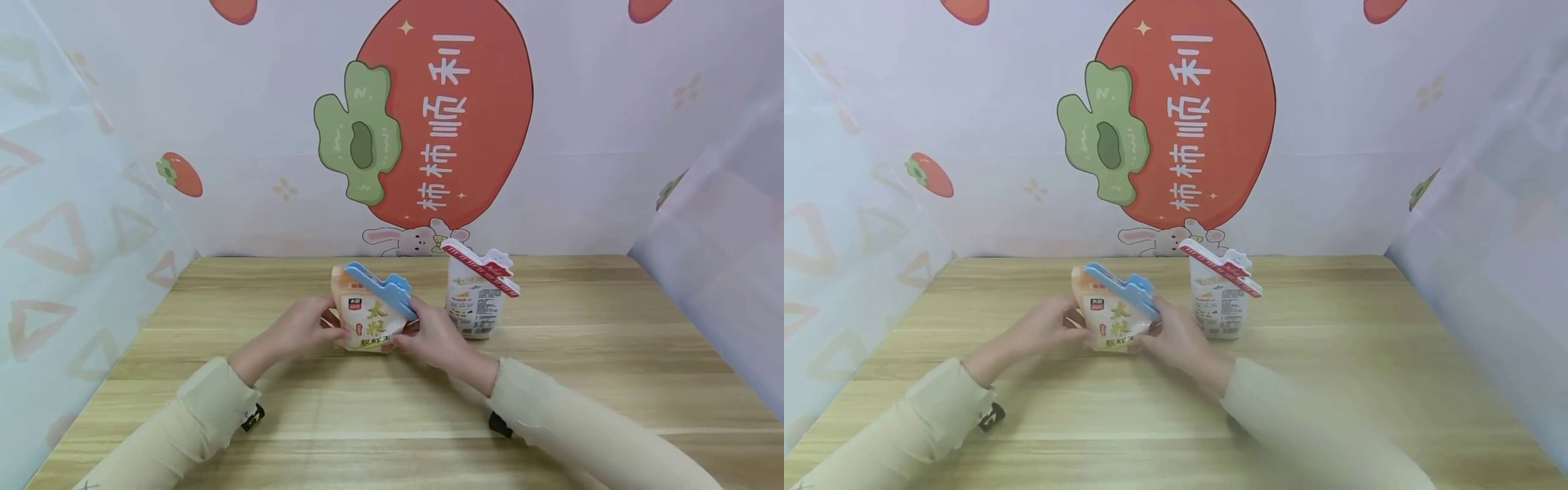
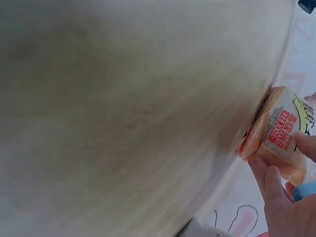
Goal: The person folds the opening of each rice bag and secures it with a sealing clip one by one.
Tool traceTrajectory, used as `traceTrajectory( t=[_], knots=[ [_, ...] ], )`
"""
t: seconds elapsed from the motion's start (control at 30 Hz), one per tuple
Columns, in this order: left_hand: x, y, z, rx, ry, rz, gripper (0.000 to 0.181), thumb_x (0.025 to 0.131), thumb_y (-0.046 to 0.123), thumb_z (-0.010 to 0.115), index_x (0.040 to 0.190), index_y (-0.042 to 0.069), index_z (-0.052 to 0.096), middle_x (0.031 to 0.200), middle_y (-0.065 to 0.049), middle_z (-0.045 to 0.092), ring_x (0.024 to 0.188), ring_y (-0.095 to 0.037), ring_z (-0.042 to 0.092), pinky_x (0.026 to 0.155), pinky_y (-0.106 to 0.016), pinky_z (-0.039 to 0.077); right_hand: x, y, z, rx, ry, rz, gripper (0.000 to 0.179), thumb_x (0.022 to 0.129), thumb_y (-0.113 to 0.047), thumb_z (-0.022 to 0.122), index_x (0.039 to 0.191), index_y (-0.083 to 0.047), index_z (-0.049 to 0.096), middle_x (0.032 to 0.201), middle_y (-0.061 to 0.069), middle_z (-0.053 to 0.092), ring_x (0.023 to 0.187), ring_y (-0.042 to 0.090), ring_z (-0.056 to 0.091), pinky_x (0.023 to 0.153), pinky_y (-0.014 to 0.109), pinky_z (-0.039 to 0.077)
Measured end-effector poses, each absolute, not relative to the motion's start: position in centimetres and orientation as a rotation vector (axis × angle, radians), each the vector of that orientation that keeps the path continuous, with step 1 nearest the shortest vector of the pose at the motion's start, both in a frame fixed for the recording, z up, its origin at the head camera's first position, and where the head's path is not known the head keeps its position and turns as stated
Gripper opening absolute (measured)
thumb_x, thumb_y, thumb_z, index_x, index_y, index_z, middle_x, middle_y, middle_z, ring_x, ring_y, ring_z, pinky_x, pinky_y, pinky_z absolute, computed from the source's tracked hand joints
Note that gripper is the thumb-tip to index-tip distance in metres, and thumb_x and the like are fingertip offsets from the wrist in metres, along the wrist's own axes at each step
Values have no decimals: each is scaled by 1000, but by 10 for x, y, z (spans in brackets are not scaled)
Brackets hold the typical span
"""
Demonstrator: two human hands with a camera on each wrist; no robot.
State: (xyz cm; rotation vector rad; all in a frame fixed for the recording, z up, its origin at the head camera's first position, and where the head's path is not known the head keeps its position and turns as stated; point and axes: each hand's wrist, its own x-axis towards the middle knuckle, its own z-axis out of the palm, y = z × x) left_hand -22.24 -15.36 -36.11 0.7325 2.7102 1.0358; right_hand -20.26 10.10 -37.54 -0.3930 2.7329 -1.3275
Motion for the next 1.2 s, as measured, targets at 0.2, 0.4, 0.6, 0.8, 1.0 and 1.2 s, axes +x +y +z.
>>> traceTrajectory(
  t=[0.2, 0.4, 0.6, 0.8, 1.0, 1.2],
  knots=[
    [-229, -157, -361, 798, 2720, 1047, 30, 85, 14, 78, 111, 3, 67, 101, -11, 75, 85, -17, 73, 72, -26, 59, -208, 97, -375, -368, 2746, -1300, 59, 84, -17, 81, 135, -8, 54, 122, 14, 68, 96, 21, 71, 84, 35, 60],
    [-235, -159, -359, 848, 2714, 1032, 30, 85, 13, 79, 111, 2, 67, 100, -10, 75, 84, -16, 73, 71, -25, 59, -213, 95, -374, -323, 2745, -1281, 59, 84, -20, 81, 135, -9, 54, 121, 13, 68, 96, 21, 70, 87, 37, 59],
    [-238, -157, -356, 864, 2721, 995, 33, 86, 11, 78, 115, 1, 67, 105, -13, 75, 86, -18, 74, 73, -28, 60, -214, 94, -375, -282, 2754, -1271, 60, 84, -20, 81, 136, -9, 54, 122, 13, 68, 98, 21, 70, 90, 41, 57],
    [-237, -156, -357, 848, 2713, 1007, 34, 86, 13, 78, 116, 3, 67, 106, -12, 75, 87, -18, 74, 74, -29, 60, -212, 96, -374, -273, 2752, -1263, 60, 85, -19, 80, 137, -10, 53, 123, 13, 68, 99, 22, 70, 91, 40, 57],
    [-235, -157, -356, 837, 2715, 1013, 36, 86, 14, 78, 118, 3, 66, 108, -12, 74, 86, -18, 74, 74, -29, 60, -211, 96, -373, -286, 2745, -1268, 58, 85, -18, 80, 135, -9, 53, 122, 13, 68, 100, 22, 69, 92, 41, 57],
    [-233, -158, -355, 826, 2704, 1021, 39, 86, 14, 78, 120, 3, 64, 110, -12, 73, 87, -18, 74, 75, -30, 60, -211, 96, -370, -291, 2741, -1240, 58, 85, -19, 80, 136, -11, 53, 118, 10, 69, 97, 20, 68, 94, 42, 55]
  ],
)
